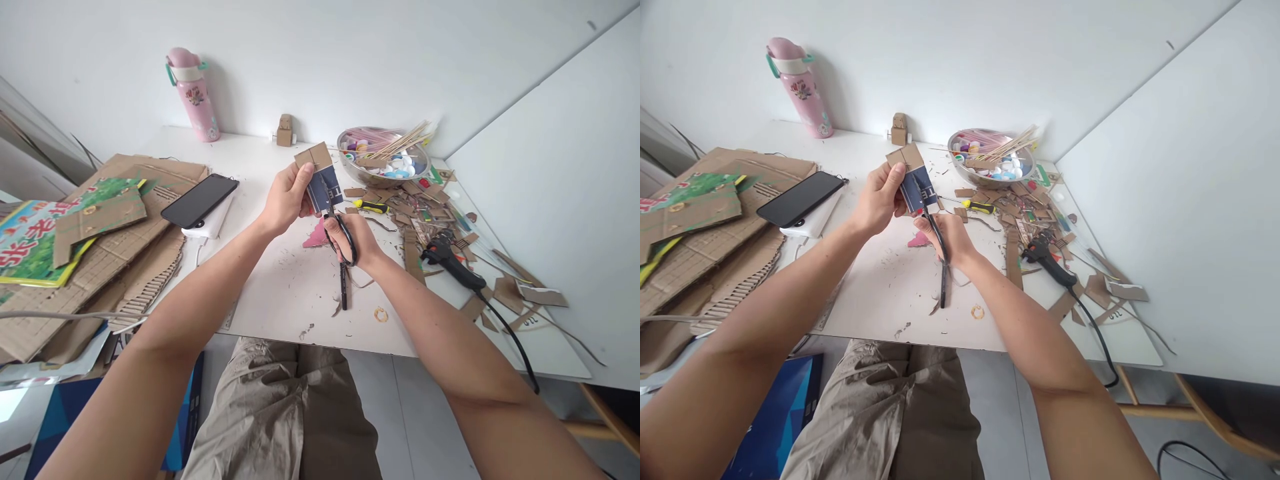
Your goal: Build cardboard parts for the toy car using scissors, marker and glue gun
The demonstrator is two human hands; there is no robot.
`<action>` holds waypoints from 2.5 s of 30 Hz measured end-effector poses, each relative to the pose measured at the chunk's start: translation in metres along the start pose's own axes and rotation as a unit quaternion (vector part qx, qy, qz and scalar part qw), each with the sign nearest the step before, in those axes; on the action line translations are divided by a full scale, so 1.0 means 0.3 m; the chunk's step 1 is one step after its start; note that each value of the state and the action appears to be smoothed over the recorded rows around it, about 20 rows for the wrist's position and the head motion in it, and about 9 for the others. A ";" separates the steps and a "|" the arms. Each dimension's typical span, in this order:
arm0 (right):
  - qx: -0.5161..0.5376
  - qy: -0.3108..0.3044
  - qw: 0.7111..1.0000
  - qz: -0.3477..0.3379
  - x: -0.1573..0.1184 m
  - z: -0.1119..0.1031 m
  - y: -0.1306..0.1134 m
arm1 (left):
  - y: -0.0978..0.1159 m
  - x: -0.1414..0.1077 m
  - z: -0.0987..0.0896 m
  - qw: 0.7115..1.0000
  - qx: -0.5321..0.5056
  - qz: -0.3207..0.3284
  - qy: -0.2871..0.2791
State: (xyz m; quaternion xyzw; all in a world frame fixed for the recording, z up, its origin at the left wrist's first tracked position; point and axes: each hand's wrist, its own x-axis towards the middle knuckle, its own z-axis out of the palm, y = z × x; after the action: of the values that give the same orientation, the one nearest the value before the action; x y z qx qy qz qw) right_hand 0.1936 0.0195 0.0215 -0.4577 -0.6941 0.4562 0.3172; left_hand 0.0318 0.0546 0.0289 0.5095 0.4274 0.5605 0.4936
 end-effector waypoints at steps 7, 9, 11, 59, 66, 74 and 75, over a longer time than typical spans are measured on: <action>-0.040 0.016 0.998 -0.034 0.005 -0.002 0.008 | 0.010 -0.002 -0.006 1.000 0.003 -0.003 -0.002; -0.032 0.007 0.999 -0.026 0.007 -0.007 0.004 | 0.007 0.001 -0.015 1.000 0.006 0.000 0.003; -0.022 -0.019 0.999 -0.012 0.010 -0.021 0.000 | -0.001 0.007 -0.025 1.000 0.010 0.005 0.016; 0.029 0.162 0.982 -0.097 0.080 -0.178 0.083 | -0.044 0.001 -0.028 0.990 0.009 -0.074 -0.117; 0.071 0.166 0.980 -0.087 0.092 -0.171 0.115 | -0.042 0.002 -0.024 0.982 -0.009 -0.120 -0.148; 0.183 0.113 0.974 -0.066 0.095 -0.156 0.114 | -0.067 0.026 -0.033 0.995 -0.054 -0.083 -0.033; 0.197 0.112 0.972 -0.063 0.094 -0.154 0.109 | -0.069 0.028 -0.033 0.994 -0.067 -0.085 -0.015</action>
State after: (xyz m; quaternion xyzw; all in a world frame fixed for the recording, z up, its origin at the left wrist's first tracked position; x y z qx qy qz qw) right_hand 0.2338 0.0667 0.0096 -0.3900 -0.5783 0.5090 0.5043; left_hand 0.0244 0.0662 0.0088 0.4454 0.4232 0.5362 0.5788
